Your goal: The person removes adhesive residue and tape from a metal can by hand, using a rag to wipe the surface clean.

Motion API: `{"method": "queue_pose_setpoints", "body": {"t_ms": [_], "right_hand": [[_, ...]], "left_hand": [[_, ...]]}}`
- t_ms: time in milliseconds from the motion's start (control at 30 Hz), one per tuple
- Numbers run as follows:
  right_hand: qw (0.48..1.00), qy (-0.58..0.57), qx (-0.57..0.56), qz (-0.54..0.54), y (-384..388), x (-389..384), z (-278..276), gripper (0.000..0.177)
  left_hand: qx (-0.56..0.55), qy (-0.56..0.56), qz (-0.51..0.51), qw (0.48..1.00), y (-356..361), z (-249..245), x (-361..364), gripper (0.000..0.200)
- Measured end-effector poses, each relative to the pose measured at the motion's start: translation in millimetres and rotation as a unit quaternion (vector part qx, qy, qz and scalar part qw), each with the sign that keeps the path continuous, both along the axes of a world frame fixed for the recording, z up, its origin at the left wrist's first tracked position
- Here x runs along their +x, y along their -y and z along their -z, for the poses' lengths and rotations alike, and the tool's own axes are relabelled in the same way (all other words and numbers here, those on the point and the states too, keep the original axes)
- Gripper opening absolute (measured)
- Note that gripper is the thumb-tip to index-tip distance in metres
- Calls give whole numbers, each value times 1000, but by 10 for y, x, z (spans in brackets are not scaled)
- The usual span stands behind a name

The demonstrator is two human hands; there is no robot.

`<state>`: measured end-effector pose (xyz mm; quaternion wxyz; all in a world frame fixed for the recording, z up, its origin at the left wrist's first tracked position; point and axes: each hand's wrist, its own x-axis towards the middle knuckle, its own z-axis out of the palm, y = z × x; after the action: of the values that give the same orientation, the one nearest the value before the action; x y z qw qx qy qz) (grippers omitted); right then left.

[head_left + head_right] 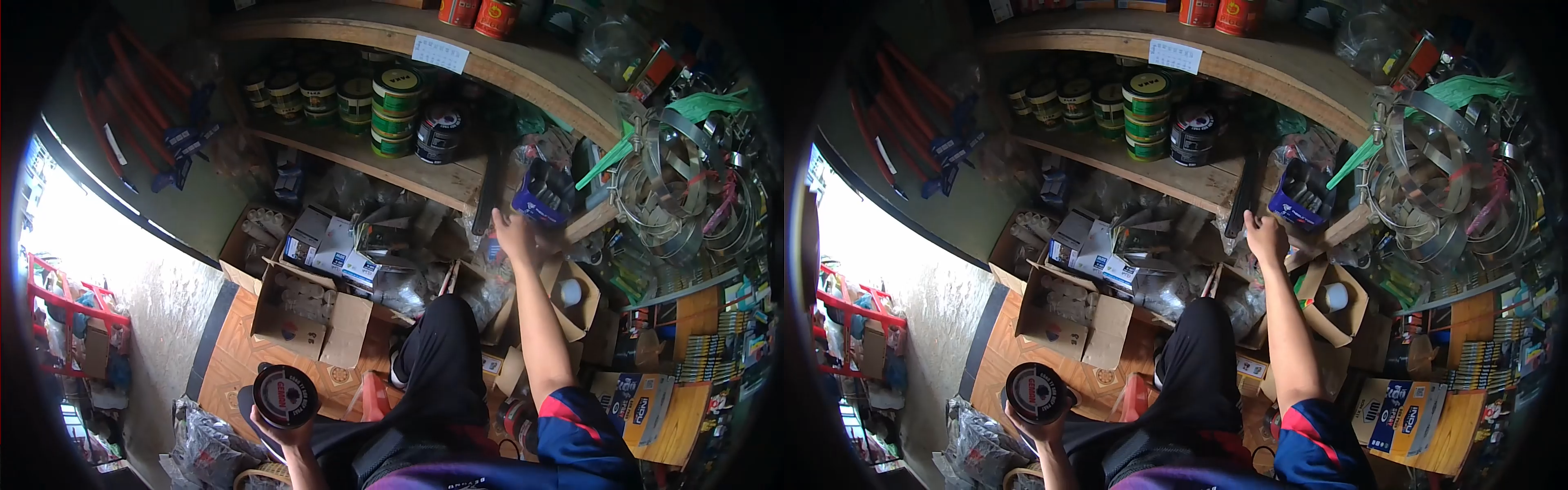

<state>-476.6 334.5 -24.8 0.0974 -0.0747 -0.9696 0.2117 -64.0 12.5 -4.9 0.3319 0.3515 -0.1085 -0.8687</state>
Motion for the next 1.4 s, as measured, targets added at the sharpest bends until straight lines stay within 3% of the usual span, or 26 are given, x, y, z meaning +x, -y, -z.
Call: {"method": "queue_pose_setpoints", "body": {"t_ms": [67, 100, 133, 200, 267, 333, 433, 533, 600, 667, 733, 767, 833, 867, 900, 933, 1000, 1067, 1100, 1200, 1267, 1333, 1400], "right_hand": [[995, -72, -62, -30, -69, 190, -55, 50], [982, -90, -156, -63, -106, 275, -78, 46], [945, -3, -320, -70, -43, 424, -260, 35], [892, 37, -440, -98, 30, 628, -401, 29], [832, 88, -505, -213, 277, 1041, -711, 32], [805, 83, -491, -321, 736, 1496, -1000, 32], [766, 73, -504, -392, 1221, 2077, -1149, 40], [746, 86, -537, -385, 1632, 2618, -1173, 19], [645, 166, -599, -445, 1936, 3067, -1157, 19], [661, 37, -336, -670, 2129, 3367, -857, 34], [664, -119, -59, -736, 2284, 3647, -753, 46], [650, -80, -85, -751, 2352, 3626, -707, 55], [649, -60, -143, -745, 2562, 3455, -672, 56], [663, -64, -152, -730, 2668, 3374, -655, 57], [676, -10, -165, -718, 2767, 3335, -693, 56], [686, 40, -177, -705, 2842, 3307, -738, 56], [684, -32, -139, -715, 2829, 3583, -652, 57], [635, 34, -142, -759, 2667, 3796, -628, 58], [638, 14, -143, -756, 2617, 3837, -622, 55], [576, 57, -186, -794, 2509, 3614, -456, 51], [560, 99, -233, -789, 2411, 3487, -465, 40], [547, 142, -261, -783, 2306, 3327, -420, 42], [596, 154, -278, -737, 2215, 3186, -332, 43]], "left_hand": [[-60, 16, 18, 998, -40, -89, -81, 102], [-124, 41, 20, 991, -55, -55, -95, 97], [-133, 47, 33, 989, -4, -11, -62, 90], [-61, -3, 68, 996, 127, 133, -17, 77], [-14, -45, 89, 995, 197, 270, 31, 69], [16, -84, 96, 992, 203, 326, 84, 66], [27, -157, 134, 978, 135, 222, 161, 70], [25, -167, 124, 978, 94, 294, 196, 76], [36, -232, 128, 964, 53, 155, 211, 64], [33, -266, 119, 956, 17, 167, 269, 62], [15, -409, 89, 908, 79, 287, 325, 53], [-118, -326, 82, 934, 70, 224, 365, 50], [45, -328, 50, 942, -56, 152, 447, 59], [50, -258, 108, 959, 6, 185, 536, 63], [19, -218, 94, 971, -54, 102, 491, 70], [11, -236, 92, 967, -40, 132, 497, 70], [-4, -277, 71, 958, 26, 181, 468, 67], [-57, -261, -69, 961, 44, 427, 399, 52], [-28, -286, -52, 957, 67, 503, 487, 49], [50, -332, -15, 942, 80, 589, 557, 46], [55, -285, 3, 957, 81, 696, 573, 51], [75, -242, 4, 967, 75, 595, 571, 53], [78, -244, 43, 966, 95, 619, 578, 70]]}}
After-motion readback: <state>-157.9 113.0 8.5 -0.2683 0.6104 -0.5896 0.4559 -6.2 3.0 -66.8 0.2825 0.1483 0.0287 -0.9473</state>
